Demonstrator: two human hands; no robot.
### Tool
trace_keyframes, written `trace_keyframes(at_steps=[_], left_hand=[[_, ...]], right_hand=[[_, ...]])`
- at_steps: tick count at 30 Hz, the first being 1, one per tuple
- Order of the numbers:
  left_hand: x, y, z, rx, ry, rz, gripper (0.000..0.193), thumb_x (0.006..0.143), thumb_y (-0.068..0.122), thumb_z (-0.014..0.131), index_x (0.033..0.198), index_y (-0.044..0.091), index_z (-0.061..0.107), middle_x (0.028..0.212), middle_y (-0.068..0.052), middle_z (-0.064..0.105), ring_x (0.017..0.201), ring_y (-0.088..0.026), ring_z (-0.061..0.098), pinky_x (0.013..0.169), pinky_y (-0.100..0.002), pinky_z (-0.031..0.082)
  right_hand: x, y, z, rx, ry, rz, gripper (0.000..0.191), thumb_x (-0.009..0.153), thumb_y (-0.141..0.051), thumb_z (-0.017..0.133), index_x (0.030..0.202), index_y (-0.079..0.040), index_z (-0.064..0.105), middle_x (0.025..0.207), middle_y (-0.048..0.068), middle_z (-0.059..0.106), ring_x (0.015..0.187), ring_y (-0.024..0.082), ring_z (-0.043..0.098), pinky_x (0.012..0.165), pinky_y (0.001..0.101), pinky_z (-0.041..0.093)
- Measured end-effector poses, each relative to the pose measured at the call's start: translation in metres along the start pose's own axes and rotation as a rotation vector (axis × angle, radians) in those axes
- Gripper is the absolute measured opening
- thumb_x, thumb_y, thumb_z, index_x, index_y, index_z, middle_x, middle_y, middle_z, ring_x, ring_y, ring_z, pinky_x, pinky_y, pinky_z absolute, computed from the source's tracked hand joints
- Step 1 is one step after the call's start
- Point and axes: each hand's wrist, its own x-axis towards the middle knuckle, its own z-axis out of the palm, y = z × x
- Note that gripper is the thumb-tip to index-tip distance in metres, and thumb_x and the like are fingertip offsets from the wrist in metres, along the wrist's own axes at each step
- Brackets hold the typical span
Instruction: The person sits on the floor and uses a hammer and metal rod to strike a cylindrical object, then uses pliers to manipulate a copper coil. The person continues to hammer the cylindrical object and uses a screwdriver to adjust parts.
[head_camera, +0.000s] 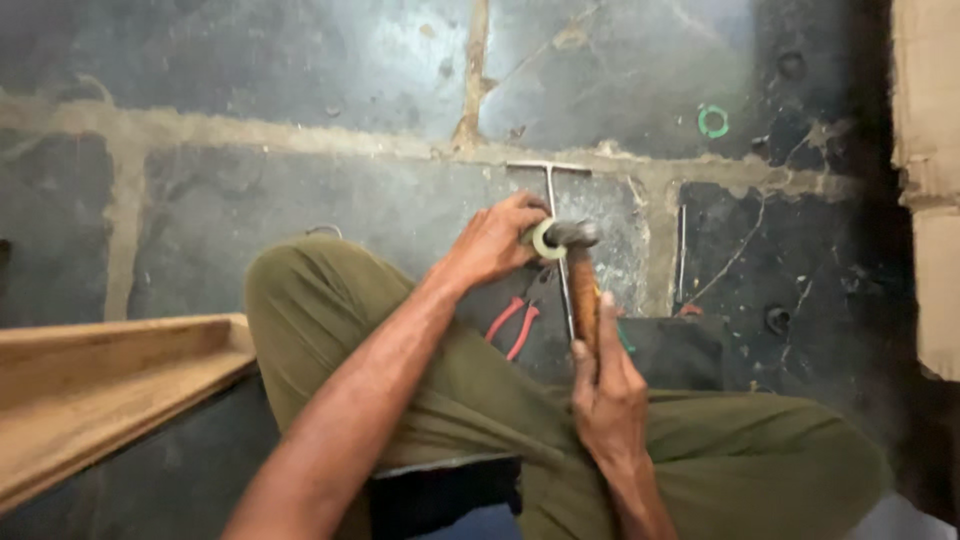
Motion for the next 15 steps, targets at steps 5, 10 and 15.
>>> trace_keyframes(at_steps=[5, 10, 15], left_hand=[[0.0, -0.001, 0.002, -0.004, -0.009, 0.003, 0.031, 0.08, 0.019, 0.079, 0.109, 0.009, 0.074, 0.123, -0.007, 0.068, 0.108, -0.032, 0.069, 0.089, -0.042, 0.056], [0.001, -0.004, 0.002, 0.065, -0.052, -0.057, 0.032, 0.076, 0.018, 0.079, 0.107, 0.011, 0.076, 0.125, -0.006, 0.068, 0.104, -0.032, 0.069, 0.089, -0.042, 0.055], [0.0, -0.007, 0.004, 0.001, 0.009, 0.053, 0.03, 0.079, 0.018, 0.079, 0.108, 0.007, 0.075, 0.117, -0.009, 0.071, 0.108, -0.032, 0.07, 0.089, -0.041, 0.056]], right_hand=[[-0.004, -0.005, -0.004, 0.038, 0.147, 0.086, 0.06, 0.105, -0.014, 0.056, 0.16, -0.006, 0.032, 0.131, 0.027, 0.065, 0.092, 0.04, 0.072, 0.078, 0.0447, 0.056], [0.007, 0.002, 0.002, -0.119, -0.109, 0.159, 0.063, 0.099, -0.016, 0.061, 0.158, -0.009, 0.04, 0.11, 0.028, 0.072, 0.09, 0.047, 0.071, 0.072, 0.0499, 0.055], [0.004, 0.009, -0.003, -0.014, 0.085, 0.126, 0.06, 0.106, -0.015, 0.057, 0.162, -0.008, 0.036, 0.104, 0.027, 0.068, 0.079, 0.036, 0.069, 0.068, 0.0437, 0.055]])
